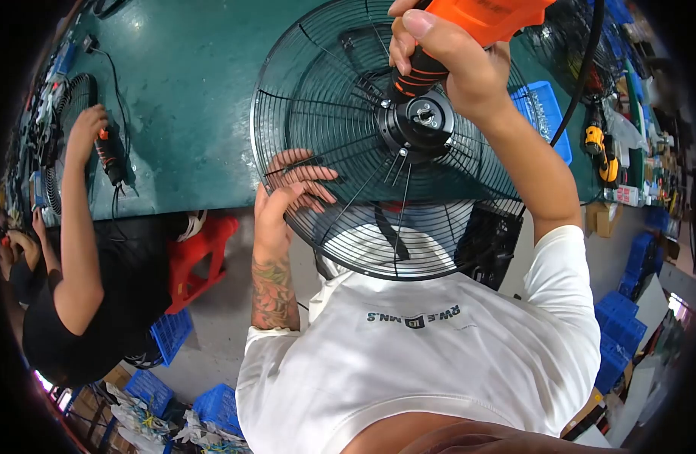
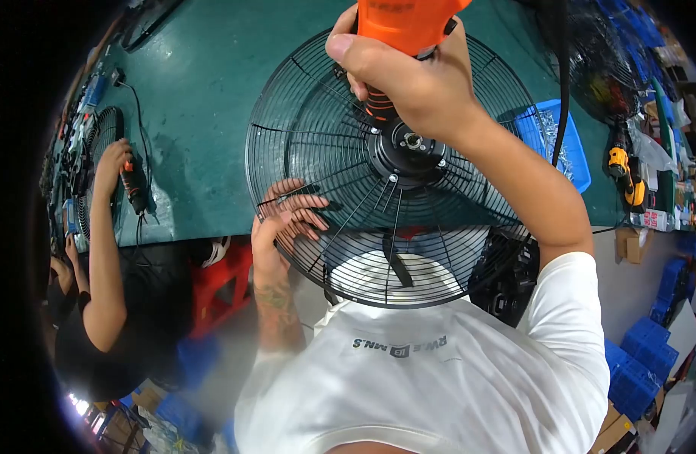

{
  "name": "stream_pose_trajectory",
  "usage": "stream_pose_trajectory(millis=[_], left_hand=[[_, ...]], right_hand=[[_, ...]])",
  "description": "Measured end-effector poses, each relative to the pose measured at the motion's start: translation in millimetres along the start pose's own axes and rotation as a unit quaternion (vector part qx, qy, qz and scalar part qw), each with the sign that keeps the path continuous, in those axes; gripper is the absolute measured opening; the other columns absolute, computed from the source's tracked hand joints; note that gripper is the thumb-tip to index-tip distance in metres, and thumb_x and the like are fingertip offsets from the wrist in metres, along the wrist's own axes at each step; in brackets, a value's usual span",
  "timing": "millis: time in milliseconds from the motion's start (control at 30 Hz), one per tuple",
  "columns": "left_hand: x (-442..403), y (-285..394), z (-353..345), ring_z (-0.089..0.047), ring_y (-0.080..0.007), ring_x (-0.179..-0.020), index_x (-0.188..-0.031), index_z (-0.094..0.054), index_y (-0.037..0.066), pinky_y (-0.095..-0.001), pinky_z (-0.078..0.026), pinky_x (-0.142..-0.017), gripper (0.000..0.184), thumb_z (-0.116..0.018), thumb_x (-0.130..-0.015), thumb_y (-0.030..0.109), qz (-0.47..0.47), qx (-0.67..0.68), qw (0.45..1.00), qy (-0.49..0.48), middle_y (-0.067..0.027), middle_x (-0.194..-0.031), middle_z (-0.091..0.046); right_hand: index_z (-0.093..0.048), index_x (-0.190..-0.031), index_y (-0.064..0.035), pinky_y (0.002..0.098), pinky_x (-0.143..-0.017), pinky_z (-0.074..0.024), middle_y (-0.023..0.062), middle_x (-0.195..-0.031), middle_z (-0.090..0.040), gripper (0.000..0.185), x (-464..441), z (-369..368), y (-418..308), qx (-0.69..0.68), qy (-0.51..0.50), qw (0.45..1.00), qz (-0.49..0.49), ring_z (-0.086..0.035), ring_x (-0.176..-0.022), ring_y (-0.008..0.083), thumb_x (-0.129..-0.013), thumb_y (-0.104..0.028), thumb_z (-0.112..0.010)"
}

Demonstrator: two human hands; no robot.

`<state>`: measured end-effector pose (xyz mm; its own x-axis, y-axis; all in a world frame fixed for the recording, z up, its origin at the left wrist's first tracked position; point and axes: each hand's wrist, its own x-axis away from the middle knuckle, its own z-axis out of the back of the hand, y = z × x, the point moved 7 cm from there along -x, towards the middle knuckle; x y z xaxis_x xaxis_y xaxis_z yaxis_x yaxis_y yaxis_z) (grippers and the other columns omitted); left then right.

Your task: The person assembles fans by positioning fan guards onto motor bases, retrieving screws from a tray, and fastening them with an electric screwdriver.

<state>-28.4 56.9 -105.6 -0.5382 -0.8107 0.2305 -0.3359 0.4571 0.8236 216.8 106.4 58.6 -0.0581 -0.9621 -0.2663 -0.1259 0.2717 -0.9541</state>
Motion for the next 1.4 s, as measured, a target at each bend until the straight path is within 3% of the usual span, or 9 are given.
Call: stream_pose_trajectory(millis=[533,567,667,733,833,967,1000,1067,1400], left_hand=[[-1,2,0,-0.073,-0.0314,-0.080,-0.135,-0.040,-0.013,-0.0332,-0.060,-0.066,0.059,-0.050,-0.084,0.015,-0.001,-0.010,1.000,0.006,-0.0328,-0.110,-0.069],[-1,0,1,-0.073,-0.0314,-0.080,-0.135,-0.040,-0.013,-0.0332,-0.060,-0.066,0.059,-0.050,-0.084,0.015,0.001,-0.009,1.000,0.006,-0.0328,-0.110,-0.069],[-4,-1,0,-0.073,-0.0315,-0.081,-0.136,-0.040,-0.013,-0.0327,-0.060,-0.066,0.060,-0.050,-0.085,0.016,-0.006,-0.003,1.000,-0.004,-0.0328,-0.110,-0.069],[-4,0,1,-0.073,-0.0317,-0.080,-0.136,-0.041,-0.013,-0.0325,-0.059,-0.065,0.060,-0.050,-0.085,0.016,-0.003,-0.001,1.000,-0.005,-0.0325,-0.110,-0.069],[-7,-1,3,-0.074,-0.0341,-0.084,-0.137,-0.039,-0.014,-0.0348,-0.061,-0.067,0.061,-0.052,-0.086,0.018,0.004,0.003,1.000,-0.013,-0.0336,-0.112,-0.068],[-5,-1,-4,-0.074,-0.0425,-0.092,-0.139,-0.035,-0.015,-0.0432,-0.066,-0.072,0.074,-0.060,-0.084,0.028,0.048,0.011,0.998,-0.040,-0.0393,-0.114,-0.065],[-3,-4,-4,-0.074,-0.0434,-0.093,-0.140,-0.035,-0.014,-0.0423,-0.065,-0.072,0.072,-0.060,-0.085,0.026,0.044,0.046,0.997,-0.047,-0.0392,-0.114,-0.065],[1,0,-5,-0.074,-0.0448,-0.095,-0.140,-0.036,-0.013,-0.0420,-0.065,-0.073,0.068,-0.058,-0.086,0.021,0.051,0.067,0.996,-0.035,-0.0383,-0.117,-0.065],[-13,64,77,-0.067,-0.0498,-0.110,-0.143,-0.041,-0.004,-0.0477,-0.063,-0.082,0.062,-0.049,-0.084,0.015,-0.119,0.220,0.966,0.059,-0.0393,-0.131,-0.057]], right_hand=[[-0.060,-0.107,-0.0018,0.0244,-0.057,-0.0465,-0.0001,-0.072,-0.059,0.021,5,-10,-17,-0.012,0.071,0.997,-0.002,-0.056,-0.060,0.0075,-0.091,-0.007,-0.072],[-0.060,-0.108,-0.0024,0.0236,-0.061,-0.0455,-0.0013,-0.072,-0.058,0.023,6,-6,-9,0.132,0.110,0.979,0.109,-0.055,-0.061,0.0072,-0.090,-0.005,-0.074],[-0.060,-0.109,-0.0030,0.0231,-0.063,-0.0450,-0.0018,-0.073,-0.059,0.025,6,-21,-14,0.181,-0.004,0.974,0.135,-0.055,-0.061,0.0075,-0.088,-0.006,-0.075],[-0.061,-0.109,-0.0027,0.0234,-0.061,-0.0450,-0.0014,-0.073,-0.059,0.026,9,-17,-9,0.212,0.093,0.966,0.117,-0.056,-0.061,0.0078,-0.088,-0.008,-0.075],[-0.061,-0.117,-0.0020,0.0245,-0.056,-0.0452,0.0005,-0.073,-0.061,0.030,-1,-3,8,0.011,0.015,0.999,0.036,-0.056,-0.058,0.0083,-0.091,-0.011,-0.072],[-0.057,-0.131,-0.0032,0.0253,-0.055,-0.0464,0.0016,-0.074,-0.063,0.045,-6,-15,-12,0.070,-0.062,0.995,-0.017,-0.058,-0.059,0.0093,-0.092,-0.017,-0.075],[-0.063,-0.119,0.0029,0.0306,-0.067,-0.0524,0.0049,-0.072,-0.060,0.040,-7,-23,-36,0.103,-0.121,0.987,0.018,-0.061,-0.063,0.0128,-0.096,-0.030,-0.065],[-0.047,-0.137,0.0048,0.0347,-0.073,-0.0501,0.0056,-0.081,-0.053,0.062,-13,-17,-65,0.035,-0.122,0.987,0.099,-0.057,-0.069,0.0160,-0.094,-0.038,-0.063],[-0.050,-0.120,-0.0005,0.0250,-0.063,-0.0361,0.0035,-0.079,-0.044,0.046,91,162,-163,-0.206,0.077,0.960,0.176,-0.043,-0.066,0.0110,-0.094,-0.032,-0.071]])
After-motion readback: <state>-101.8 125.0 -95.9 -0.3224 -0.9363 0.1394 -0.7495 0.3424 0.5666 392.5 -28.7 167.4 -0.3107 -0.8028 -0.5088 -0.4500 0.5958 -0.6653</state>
